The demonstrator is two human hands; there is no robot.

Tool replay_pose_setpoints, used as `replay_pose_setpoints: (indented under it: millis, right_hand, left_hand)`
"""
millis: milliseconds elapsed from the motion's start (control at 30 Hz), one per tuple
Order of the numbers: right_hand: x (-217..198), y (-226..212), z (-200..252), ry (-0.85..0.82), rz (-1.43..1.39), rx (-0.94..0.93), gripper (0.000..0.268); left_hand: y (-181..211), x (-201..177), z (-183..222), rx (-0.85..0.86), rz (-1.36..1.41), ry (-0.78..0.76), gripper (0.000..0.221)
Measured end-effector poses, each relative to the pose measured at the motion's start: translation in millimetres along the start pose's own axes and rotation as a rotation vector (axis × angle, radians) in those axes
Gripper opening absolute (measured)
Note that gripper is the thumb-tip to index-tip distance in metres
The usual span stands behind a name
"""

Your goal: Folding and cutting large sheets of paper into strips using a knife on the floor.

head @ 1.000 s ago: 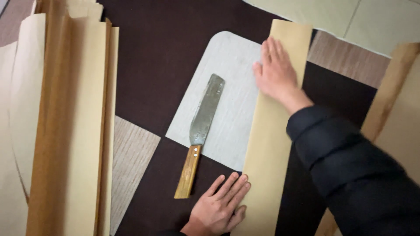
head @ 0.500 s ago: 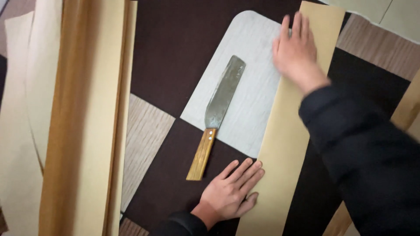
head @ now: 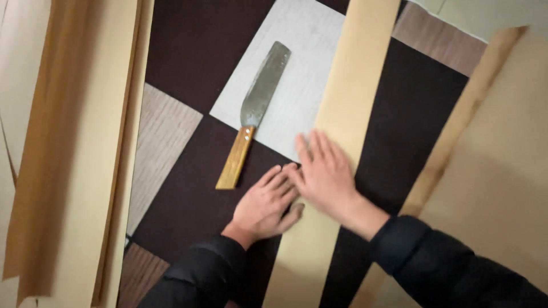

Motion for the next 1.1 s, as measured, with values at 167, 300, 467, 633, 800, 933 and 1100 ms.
replay_pose_setpoints:
  millis: [167,300,467,633,800,933,1100]
  right_hand:
    - [-5.4,-13.3,38.6,-0.023,-0.070,-0.050,0.076]
    - [5.8,2.4,30.7,-0.138,-0.114,-0.030,0.074]
    - [25.4,25.7,26.7,-0.443,-0.183,0.101,0.083]
    - [26.4,24.7,29.4,-0.524,-0.197,0.118,0.081]
    - [7.0,28.8,49.3,-0.450,-0.274,0.172,0.078]
    - [1.1,12.2,76.3,-0.407,-0.219,0.137,0.074]
    - [8.6,-1.2,90.8,-0.429,-0.164,0.162,0.065]
  left_hand:
    - [10.9,-5.0,-0.5,-0.024,-0.022,0.024,0.057]
    - [25.2,0.3,4.4,-0.099,-0.083,0.002,0.049]
    - [85.9,-17.3,65.6,-0.071,-0.104,-0.117,0.053]
    - [126.5,-15.1,134.5,-0.081,-0.128,-0.178,0.059]
    - [104.0,-5.5,107.2,-0.155,-0.232,-0.315,0.063]
    - [63.9,-1.5,79.7,-0.112,-0.284,-0.271,0.064]
    - [59.6,-0.3,90.4,-0.023,-0.327,-0.250,0.064]
Point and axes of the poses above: each hand's wrist, its own z-axis away from the middle knuckle, its own x-axis out of the palm, y = z × x, the point moved 10 cm from there along -z, towards the middle knuckle, and after that the axes turned 3 degrees about -y, right-handed, at the moved point
